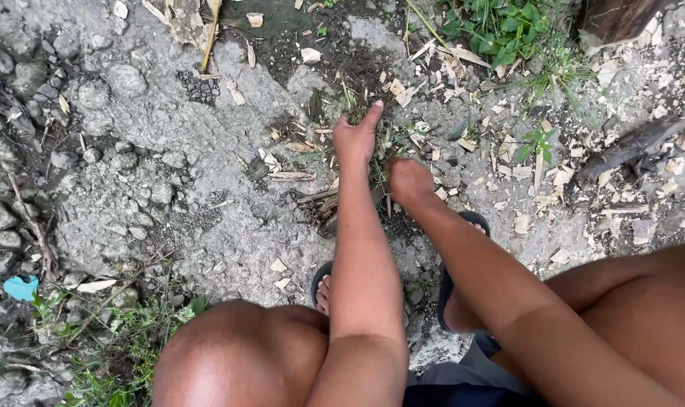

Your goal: Manually pull and gather grass and weeds from the ground.

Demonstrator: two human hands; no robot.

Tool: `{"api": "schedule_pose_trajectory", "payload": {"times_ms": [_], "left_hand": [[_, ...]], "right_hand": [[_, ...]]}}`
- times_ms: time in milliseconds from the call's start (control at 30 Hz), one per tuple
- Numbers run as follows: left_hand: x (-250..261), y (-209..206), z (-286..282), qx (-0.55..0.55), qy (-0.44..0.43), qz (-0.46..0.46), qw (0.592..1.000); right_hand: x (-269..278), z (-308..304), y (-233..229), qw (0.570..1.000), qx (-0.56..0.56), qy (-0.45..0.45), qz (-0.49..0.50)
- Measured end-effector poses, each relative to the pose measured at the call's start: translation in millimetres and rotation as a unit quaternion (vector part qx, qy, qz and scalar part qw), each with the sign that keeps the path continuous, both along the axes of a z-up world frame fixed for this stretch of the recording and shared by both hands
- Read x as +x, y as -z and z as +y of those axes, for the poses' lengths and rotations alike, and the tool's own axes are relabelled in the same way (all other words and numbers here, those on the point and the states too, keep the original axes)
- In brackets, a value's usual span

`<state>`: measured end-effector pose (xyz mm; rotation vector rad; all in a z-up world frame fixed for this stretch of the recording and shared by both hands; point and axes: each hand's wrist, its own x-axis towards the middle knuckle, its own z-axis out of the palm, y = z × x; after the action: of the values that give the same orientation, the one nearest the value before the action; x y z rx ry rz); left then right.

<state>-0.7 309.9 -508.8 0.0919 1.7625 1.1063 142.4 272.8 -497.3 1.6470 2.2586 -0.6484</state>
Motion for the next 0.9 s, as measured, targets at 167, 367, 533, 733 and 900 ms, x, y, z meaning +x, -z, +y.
{"api": "schedule_pose_trajectory", "payload": {"times_ms": [167, 367, 533, 733, 900], "left_hand": [[6.4, -24.8, 0.0, 0.011, 0.020, -0.008, 1.000], [9.4, -45.3, 4.3, 0.020, 0.051, -0.009, 0.998], [9.3, -47.6, 19.4, 0.040, 0.056, -0.016, 0.997], [2.8, -25.6, 7.4, 0.082, -0.001, -0.047, 0.996], [-19.0, -19.9, -4.6, 0.015, -0.044, -0.068, 0.997]], "right_hand": [[-18.1, 7.5, -11.5, 0.996, -0.027, 0.019, -0.078], [-26.0, 1.4, -11.9, 0.978, -0.116, 0.033, -0.170], [-13.7, -2.9, 8.1, 0.988, -0.091, 0.017, -0.125], [0.3, -0.7, 6.9, 0.978, -0.138, -0.043, -0.151], [34.1, -0.4, 1.7, 0.995, -0.087, 0.016, -0.034]]}}
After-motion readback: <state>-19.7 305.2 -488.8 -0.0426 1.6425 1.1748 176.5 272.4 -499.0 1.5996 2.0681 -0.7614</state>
